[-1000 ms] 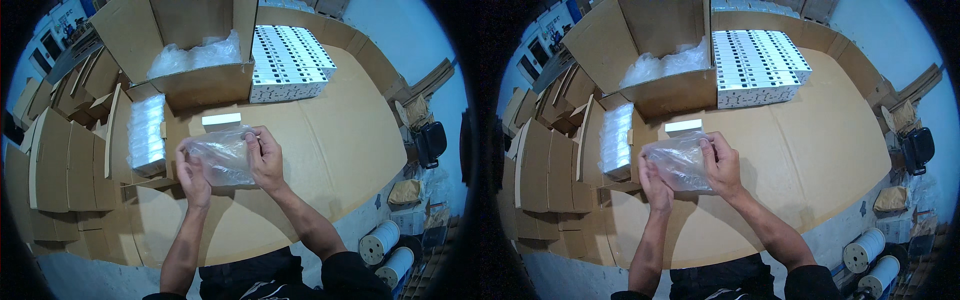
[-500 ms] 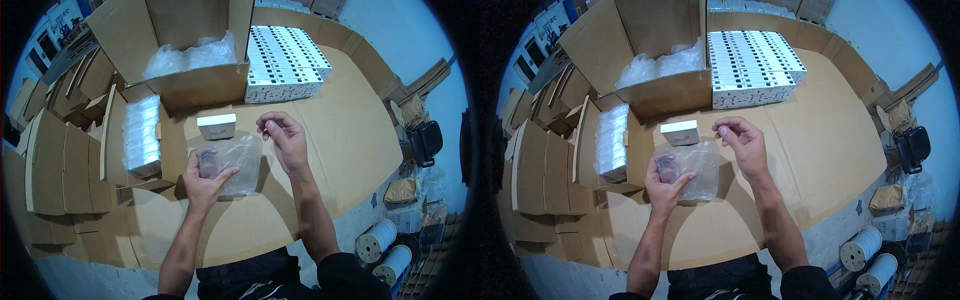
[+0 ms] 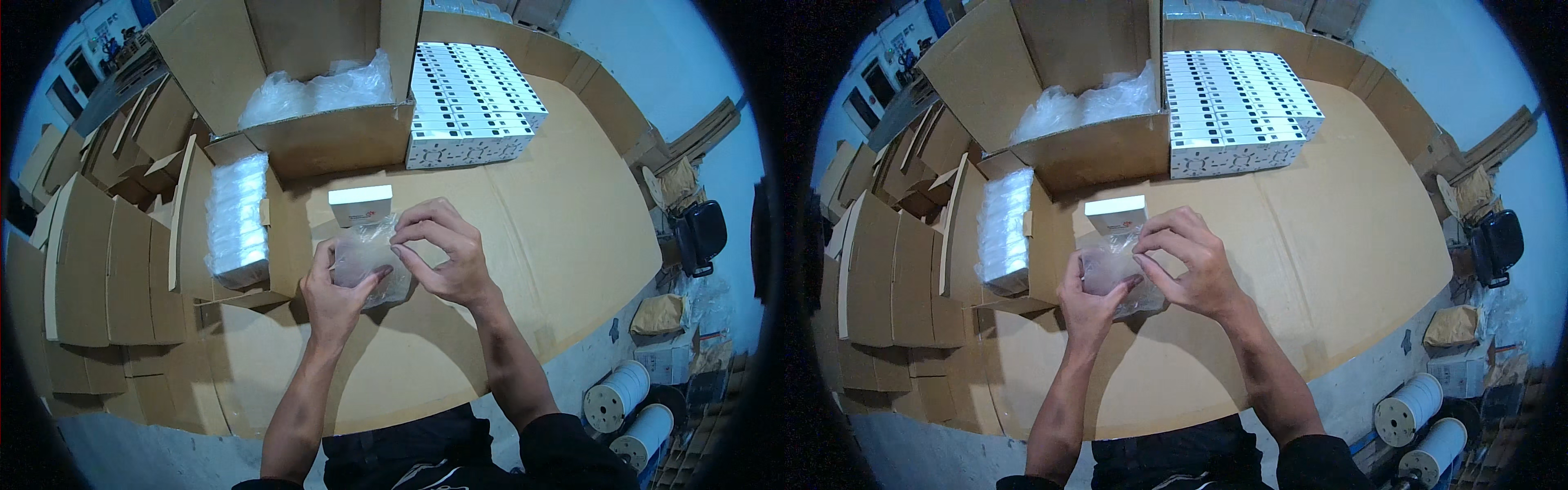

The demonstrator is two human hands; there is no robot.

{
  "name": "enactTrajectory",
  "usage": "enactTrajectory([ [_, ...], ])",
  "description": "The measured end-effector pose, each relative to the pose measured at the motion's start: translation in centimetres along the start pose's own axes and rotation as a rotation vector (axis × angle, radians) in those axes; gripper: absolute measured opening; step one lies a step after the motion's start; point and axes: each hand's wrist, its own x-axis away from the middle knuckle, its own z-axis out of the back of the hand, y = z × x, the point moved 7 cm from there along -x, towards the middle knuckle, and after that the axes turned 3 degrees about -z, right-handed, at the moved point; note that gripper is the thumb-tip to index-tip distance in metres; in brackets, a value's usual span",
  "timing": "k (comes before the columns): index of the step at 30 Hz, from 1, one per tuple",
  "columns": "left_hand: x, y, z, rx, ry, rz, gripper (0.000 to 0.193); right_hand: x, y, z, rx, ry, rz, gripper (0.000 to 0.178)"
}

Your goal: Packing small white product boxes into plastic bags and organizing them into larger cardboard shipping boxes.

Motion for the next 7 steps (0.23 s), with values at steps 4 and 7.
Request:
enactTrajectory([
  [4,0.0,0.4,-0.3,-0.043,-0.016,-0.066,0.055,0.1,-0.8,-0.2,0.007,-0.057,0.077,0.017],
  [7,0.3,0.1,-0.6,-0.062,-0.101,-0.078,0.059,0.1,-1.7,-0.3,-0.012,-0.11,0.091,0.023],
])
